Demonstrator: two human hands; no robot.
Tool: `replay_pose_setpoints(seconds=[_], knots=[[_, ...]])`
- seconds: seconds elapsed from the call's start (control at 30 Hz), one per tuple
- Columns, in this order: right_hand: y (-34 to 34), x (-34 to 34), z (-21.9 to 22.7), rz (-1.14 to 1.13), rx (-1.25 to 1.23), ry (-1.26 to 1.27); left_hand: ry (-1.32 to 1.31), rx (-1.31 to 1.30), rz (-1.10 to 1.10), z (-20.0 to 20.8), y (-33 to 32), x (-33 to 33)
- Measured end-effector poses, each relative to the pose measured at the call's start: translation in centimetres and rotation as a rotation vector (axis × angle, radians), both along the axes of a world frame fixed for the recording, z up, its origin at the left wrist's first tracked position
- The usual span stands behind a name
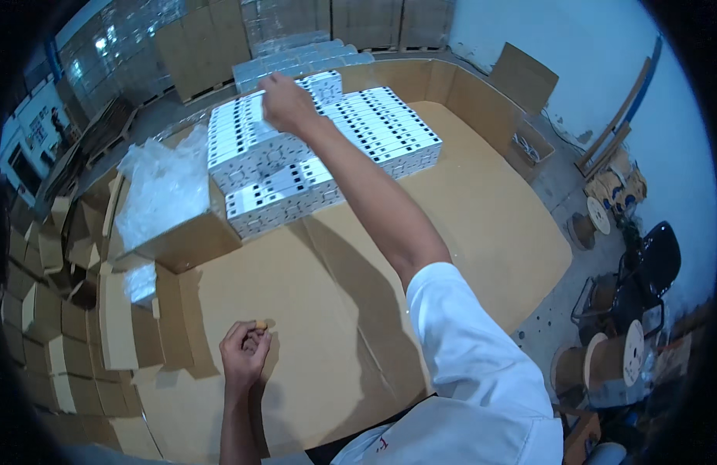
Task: Packing small white boxes and wooden plugs into plastic bags and placing them into larger cardboard shipping boxes.
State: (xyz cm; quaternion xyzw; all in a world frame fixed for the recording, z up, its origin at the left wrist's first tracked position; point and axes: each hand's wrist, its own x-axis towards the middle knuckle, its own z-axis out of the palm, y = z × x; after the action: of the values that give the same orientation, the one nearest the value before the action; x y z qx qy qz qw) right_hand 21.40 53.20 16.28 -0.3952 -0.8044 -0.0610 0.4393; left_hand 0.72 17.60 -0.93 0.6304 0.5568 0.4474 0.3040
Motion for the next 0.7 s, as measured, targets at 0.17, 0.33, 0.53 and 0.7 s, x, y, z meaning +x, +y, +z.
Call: replay_pose_setpoints(seconds=[0.17, 0.33, 0.53, 0.7], knots=[[12.1, 11.5, 0.9, -0.263, -0.131, -0.029, 0.12, 0.11, -0.026, 0.2, 3.8, 2.8], [16.8, 15.7, -1.6, -0.295, -0.353, -0.196, 0.048, -0.011, 0.035, 1.1, 4.5, 6.0], [18.5, 17.3, -3.5, -0.34, -0.195, -0.261, 0.097, -0.017, 0.07, 1.0, 6.0, 6.0], [17.3, 16.0, -5.3, -0.417, -0.1, -0.406, 0.018, -0.083, 0.128, 1.2, 4.8, 5.5]])
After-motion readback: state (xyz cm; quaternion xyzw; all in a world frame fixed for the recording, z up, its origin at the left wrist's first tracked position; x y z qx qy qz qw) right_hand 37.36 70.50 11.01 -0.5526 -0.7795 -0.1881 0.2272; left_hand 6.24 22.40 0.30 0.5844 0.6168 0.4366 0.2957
